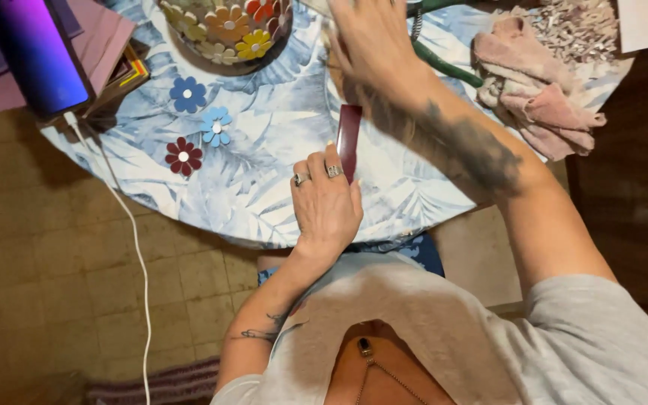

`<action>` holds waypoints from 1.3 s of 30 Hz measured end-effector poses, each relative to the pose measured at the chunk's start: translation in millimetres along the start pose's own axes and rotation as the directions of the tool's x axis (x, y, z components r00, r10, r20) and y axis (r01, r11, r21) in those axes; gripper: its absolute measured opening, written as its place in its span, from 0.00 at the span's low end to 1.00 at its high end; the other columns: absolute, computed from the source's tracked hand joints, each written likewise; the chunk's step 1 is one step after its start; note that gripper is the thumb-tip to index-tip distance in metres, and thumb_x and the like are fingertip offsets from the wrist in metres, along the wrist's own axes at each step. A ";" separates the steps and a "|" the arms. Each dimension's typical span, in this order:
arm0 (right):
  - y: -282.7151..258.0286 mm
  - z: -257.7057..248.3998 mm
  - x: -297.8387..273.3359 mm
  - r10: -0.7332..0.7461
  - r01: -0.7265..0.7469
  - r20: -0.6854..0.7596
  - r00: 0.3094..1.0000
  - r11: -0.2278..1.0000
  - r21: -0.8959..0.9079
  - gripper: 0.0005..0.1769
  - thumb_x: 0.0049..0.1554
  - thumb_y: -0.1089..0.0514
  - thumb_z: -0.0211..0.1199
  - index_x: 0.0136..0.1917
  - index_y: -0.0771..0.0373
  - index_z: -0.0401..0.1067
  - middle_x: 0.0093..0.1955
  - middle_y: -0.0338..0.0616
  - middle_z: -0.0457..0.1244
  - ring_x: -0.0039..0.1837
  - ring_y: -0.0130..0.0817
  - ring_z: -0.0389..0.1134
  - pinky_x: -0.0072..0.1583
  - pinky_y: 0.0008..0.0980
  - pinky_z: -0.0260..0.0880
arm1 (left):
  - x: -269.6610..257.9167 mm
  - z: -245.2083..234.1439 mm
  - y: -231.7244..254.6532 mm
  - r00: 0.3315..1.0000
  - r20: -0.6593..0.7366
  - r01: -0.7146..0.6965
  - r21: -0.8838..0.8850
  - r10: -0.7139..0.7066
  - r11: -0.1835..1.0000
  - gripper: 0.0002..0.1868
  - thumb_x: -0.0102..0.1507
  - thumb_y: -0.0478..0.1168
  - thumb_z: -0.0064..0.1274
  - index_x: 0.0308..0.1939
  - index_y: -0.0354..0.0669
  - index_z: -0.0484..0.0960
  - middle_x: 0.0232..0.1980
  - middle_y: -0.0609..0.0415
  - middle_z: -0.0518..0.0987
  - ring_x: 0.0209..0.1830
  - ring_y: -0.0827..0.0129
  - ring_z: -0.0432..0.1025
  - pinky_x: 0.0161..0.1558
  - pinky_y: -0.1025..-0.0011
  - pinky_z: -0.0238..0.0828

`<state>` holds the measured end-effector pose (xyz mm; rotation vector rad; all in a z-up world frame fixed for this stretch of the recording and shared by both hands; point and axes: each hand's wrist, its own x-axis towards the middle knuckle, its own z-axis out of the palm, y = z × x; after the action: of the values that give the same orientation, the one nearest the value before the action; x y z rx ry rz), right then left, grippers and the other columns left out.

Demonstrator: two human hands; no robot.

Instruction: Using tile nippers to cut small rectangular tiles into smaller fragments for mosaic art.

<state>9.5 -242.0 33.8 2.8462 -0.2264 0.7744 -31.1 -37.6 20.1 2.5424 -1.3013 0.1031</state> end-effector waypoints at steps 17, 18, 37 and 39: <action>74.4 -83.3 -176.7 0.521 -0.518 0.103 0.847 0.854 -0.055 0.21 0.48 0.71 0.58 0.56 0.64 0.64 0.55 0.58 0.51 0.54 0.49 0.53 0.52 0.47 0.60 | 8.2 12.9 -1.1 0.995 0.094 0.035 -0.039 -0.031 0.999 0.29 0.51 0.37 0.46 0.55 0.32 0.58 0.36 0.44 0.60 0.27 0.52 0.60 0.32 0.65 0.61; 82.0 -84.7 -177.8 0.565 -0.573 0.112 0.817 0.818 0.053 0.20 0.47 0.75 0.53 0.55 0.70 0.65 0.55 0.61 0.52 0.56 0.51 0.53 0.58 0.45 0.59 | 9.7 11.5 -1.7 0.981 0.178 0.108 -0.174 -0.076 0.979 0.31 0.50 0.37 0.47 0.56 0.31 0.56 0.38 0.42 0.59 0.29 0.45 0.62 0.33 0.58 0.63; 45.3 -69.3 -84.7 0.210 -0.217 0.053 0.976 0.955 0.201 0.13 0.53 0.66 0.54 0.52 0.72 0.62 0.53 0.60 0.52 0.51 0.47 0.58 0.49 0.40 0.65 | 15.4 0.5 -5.1 0.988 0.114 0.127 -0.216 -0.104 0.968 0.15 0.49 0.27 0.41 0.40 0.26 0.64 0.36 0.43 0.57 0.18 0.50 0.62 0.20 0.62 0.65; 30.7 -66.9 -77.5 0.191 -0.236 0.183 0.964 0.933 0.272 0.18 0.52 0.60 0.55 0.54 0.69 0.59 0.54 0.60 0.53 0.53 0.50 0.55 0.49 0.45 0.62 | 11.7 4.4 -9.7 0.989 0.122 0.107 -0.190 -0.085 0.976 0.14 0.49 0.28 0.43 0.39 0.30 0.64 0.35 0.45 0.58 0.18 0.53 0.62 0.22 0.64 0.64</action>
<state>-95.0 -249.8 54.8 3.2066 -0.4907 0.6753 -16.6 -42.7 16.0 2.4664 -1.1612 -0.1832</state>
